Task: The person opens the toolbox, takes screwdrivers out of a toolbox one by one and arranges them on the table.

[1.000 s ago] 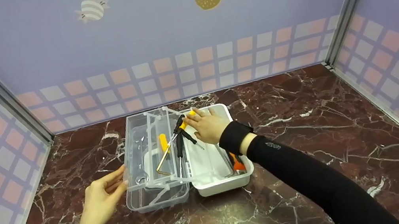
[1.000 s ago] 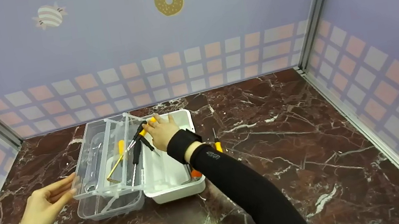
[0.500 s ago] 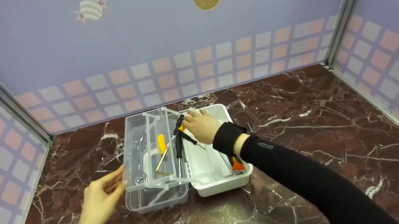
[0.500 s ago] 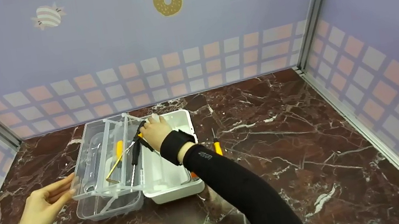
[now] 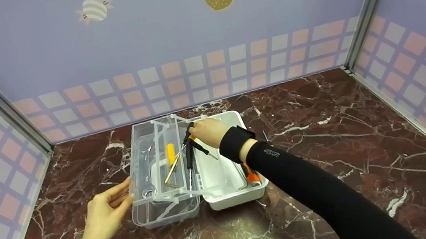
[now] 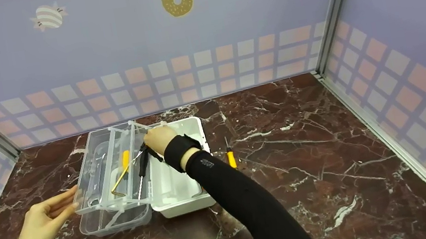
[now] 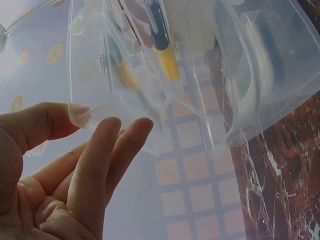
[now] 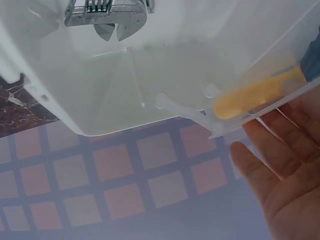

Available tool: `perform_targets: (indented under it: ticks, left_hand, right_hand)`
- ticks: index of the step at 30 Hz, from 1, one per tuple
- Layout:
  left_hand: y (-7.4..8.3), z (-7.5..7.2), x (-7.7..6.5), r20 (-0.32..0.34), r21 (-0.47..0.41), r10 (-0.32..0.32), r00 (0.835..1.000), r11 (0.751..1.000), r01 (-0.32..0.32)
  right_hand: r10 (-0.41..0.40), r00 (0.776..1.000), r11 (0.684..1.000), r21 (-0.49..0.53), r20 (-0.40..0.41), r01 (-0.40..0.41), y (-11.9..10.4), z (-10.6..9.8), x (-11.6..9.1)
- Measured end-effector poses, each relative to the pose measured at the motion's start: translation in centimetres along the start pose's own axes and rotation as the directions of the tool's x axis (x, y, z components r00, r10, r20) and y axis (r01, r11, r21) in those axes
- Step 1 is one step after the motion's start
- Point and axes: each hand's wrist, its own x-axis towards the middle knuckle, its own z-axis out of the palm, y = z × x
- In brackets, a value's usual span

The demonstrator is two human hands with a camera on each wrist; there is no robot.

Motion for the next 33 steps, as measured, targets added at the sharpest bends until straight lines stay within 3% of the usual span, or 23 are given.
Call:
perform_targets:
  ticks: [6,15,19,33]
  left_hand:
    - [0.0,-0.1,0.0,-0.006,-0.001,-0.005,1.000,1.000,0.005]
    - [-0.1,0.0,0.1,-0.013,0.001,-0.008,1.000,1.000,0.008]
    - [-0.1,0.0,0.1,-0.007,-0.008,-0.012,1.000,1.000,0.012]
    - [-0.1,0.0,0.2,-0.004,-0.003,-0.009,1.000,1.000,0.009]
  right_hand:
    - [0.037,0.999,0.999,0.001,-0.018,-0.037,-0.3,0.3,0.5]
    - [0.075,0.995,0.994,-0.078,-0.073,-0.080,-0.6,0.6,0.5]
    - [0.085,0.995,0.994,-0.068,-0.052,-0.089,-0.7,0.6,0.8]
    - [0.017,0.991,0.973,-0.228,-0.134,-0.047,-1.1,1.3,1.5]
